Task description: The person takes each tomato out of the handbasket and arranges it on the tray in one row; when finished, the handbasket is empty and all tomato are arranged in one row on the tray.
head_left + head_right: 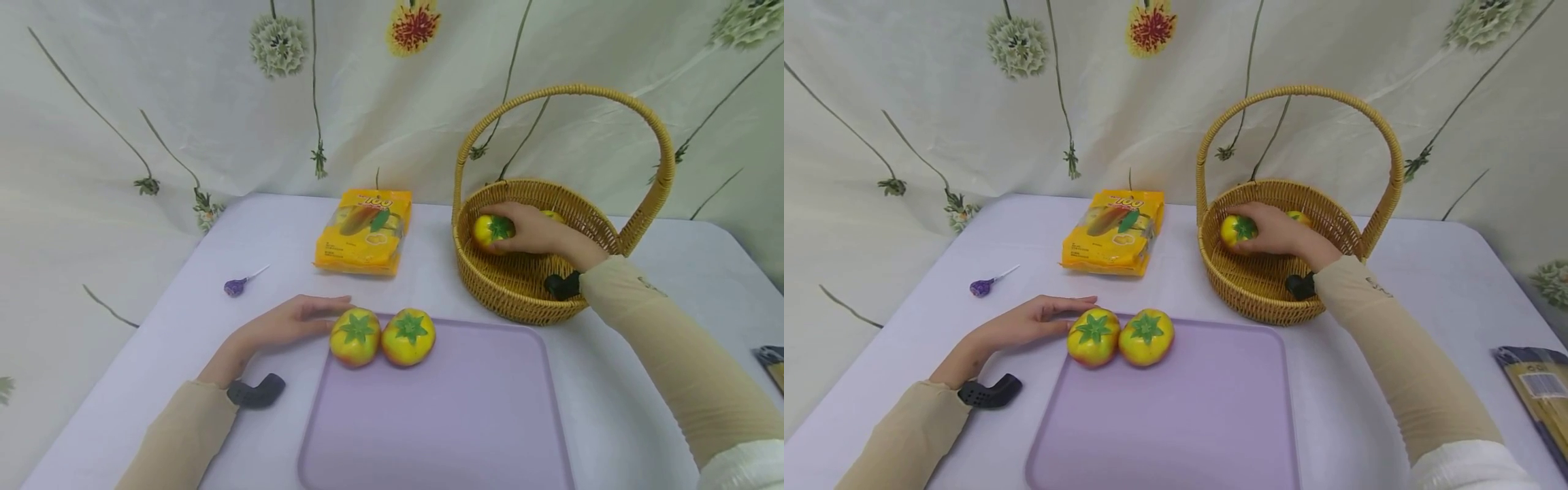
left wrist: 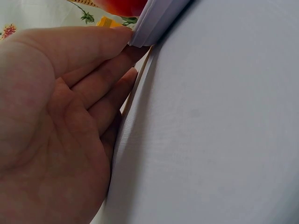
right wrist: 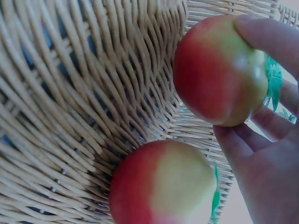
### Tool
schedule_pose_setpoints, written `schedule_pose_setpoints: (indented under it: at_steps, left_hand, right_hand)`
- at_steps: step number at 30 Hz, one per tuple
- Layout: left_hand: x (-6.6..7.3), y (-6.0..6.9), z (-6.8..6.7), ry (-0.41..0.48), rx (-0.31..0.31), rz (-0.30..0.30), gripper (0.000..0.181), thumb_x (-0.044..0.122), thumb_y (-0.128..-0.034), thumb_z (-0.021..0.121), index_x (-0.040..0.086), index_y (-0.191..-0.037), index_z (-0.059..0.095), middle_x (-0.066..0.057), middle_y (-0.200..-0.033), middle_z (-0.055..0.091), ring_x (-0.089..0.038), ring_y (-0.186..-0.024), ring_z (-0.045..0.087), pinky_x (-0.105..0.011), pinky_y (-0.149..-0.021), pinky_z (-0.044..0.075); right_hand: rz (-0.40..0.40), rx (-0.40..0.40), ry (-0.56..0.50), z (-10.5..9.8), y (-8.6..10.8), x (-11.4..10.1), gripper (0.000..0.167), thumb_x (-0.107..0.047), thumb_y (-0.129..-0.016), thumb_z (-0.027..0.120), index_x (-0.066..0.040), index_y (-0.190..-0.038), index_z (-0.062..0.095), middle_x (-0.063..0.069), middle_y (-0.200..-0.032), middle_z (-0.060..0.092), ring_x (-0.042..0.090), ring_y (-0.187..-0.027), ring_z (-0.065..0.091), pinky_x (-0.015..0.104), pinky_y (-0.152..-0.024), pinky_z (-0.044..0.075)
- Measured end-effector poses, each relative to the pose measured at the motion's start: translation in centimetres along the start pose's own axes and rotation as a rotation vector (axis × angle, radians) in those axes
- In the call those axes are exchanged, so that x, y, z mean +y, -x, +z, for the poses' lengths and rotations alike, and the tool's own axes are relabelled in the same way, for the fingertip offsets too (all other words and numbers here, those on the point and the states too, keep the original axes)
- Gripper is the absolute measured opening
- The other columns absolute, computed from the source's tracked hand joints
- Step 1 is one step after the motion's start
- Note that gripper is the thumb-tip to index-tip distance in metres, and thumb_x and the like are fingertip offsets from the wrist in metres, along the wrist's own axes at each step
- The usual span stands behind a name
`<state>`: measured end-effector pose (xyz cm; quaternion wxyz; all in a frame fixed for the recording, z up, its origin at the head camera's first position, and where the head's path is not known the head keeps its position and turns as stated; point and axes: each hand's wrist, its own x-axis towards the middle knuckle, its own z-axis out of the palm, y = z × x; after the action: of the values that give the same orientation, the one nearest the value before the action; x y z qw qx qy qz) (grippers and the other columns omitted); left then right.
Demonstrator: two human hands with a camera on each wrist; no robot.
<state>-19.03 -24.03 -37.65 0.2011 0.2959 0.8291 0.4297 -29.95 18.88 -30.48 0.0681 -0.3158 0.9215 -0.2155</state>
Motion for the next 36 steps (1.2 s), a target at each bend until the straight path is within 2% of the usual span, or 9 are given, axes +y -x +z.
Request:
schedule_pose_setpoints:
  at_steps: [10, 20, 25, 31, 36]
  left_hand:
    - [-0.4, -0.2, 0.2, 0.0, -0.002, 0.003, 0.037, 0.018, -0.0939, 0.058, 0.022, -0.131, 0.056, 0.0, -0.141, 0.043, -0.017, -0.131, 0.033, -0.045, -0.108, 0.021]
    - [0.2, -0.1, 0.1, -0.005, 0.0, 0.003, 0.038, 0.018, -0.0938, 0.058, 0.021, -0.131, 0.056, -0.001, -0.141, 0.043, -0.018, -0.131, 0.033, -0.045, -0.108, 0.021]
    - [0.2, -0.1, 0.1, -0.006, -0.003, 0.004, 0.038, 0.017, -0.0937, 0.058, 0.019, -0.132, 0.056, -0.002, -0.141, 0.043, -0.018, -0.132, 0.033, -0.045, -0.108, 0.021]
    - [0.2, -0.1, 0.1, -0.013, -0.005, 0.012, 0.038, 0.017, -0.0937, 0.058, 0.02, -0.131, 0.056, -0.002, -0.141, 0.044, -0.018, -0.131, 0.033, -0.044, -0.108, 0.021]
    - [0.1, -0.1, 0.0, -0.019, -0.001, 0.011, 0.038, 0.017, -0.0937, 0.058, 0.02, -0.131, 0.056, -0.001, -0.14, 0.044, -0.017, -0.131, 0.034, -0.044, -0.108, 0.022]
  right_hand:
    - [0.032, 0.049, -0.049, -1.5, 0.6, -0.6, 0.066, -0.02, -0.085, 0.07, -0.002, -0.14, 0.039, 0.023, -0.137, 0.039, 0.037, -0.119, 0.039, 0.053, -0.098, 0.032]
    - [0.0, 0.125, -0.087, -3.3, 2.2, -3.5, 0.066, -0.02, -0.086, 0.07, -0.005, -0.142, 0.038, 0.019, -0.138, 0.04, 0.033, -0.119, 0.04, 0.049, -0.095, 0.036]
    - [-0.05, 0.167, -0.137, -3.0, 4.0, -5.5, 0.065, -0.02, -0.084, 0.071, -0.009, -0.141, 0.041, 0.014, -0.138, 0.04, 0.027, -0.11, 0.045, 0.043, -0.085, 0.045]
    - [-0.04, 0.192, -0.173, -2.0, 6.3, -8.1, 0.066, -0.025, -0.081, 0.075, -0.015, -0.139, 0.043, 0.007, -0.135, 0.044, 0.023, -0.104, 0.05, 0.041, -0.08, 0.048]
    - [-0.101, 0.18, -0.2, -1.0, 7.6, -9.3, 0.066, -0.021, -0.081, 0.076, -0.013, -0.137, 0.043, 0.006, -0.129, 0.048, 0.021, -0.103, 0.05, 0.041, -0.084, 0.047]
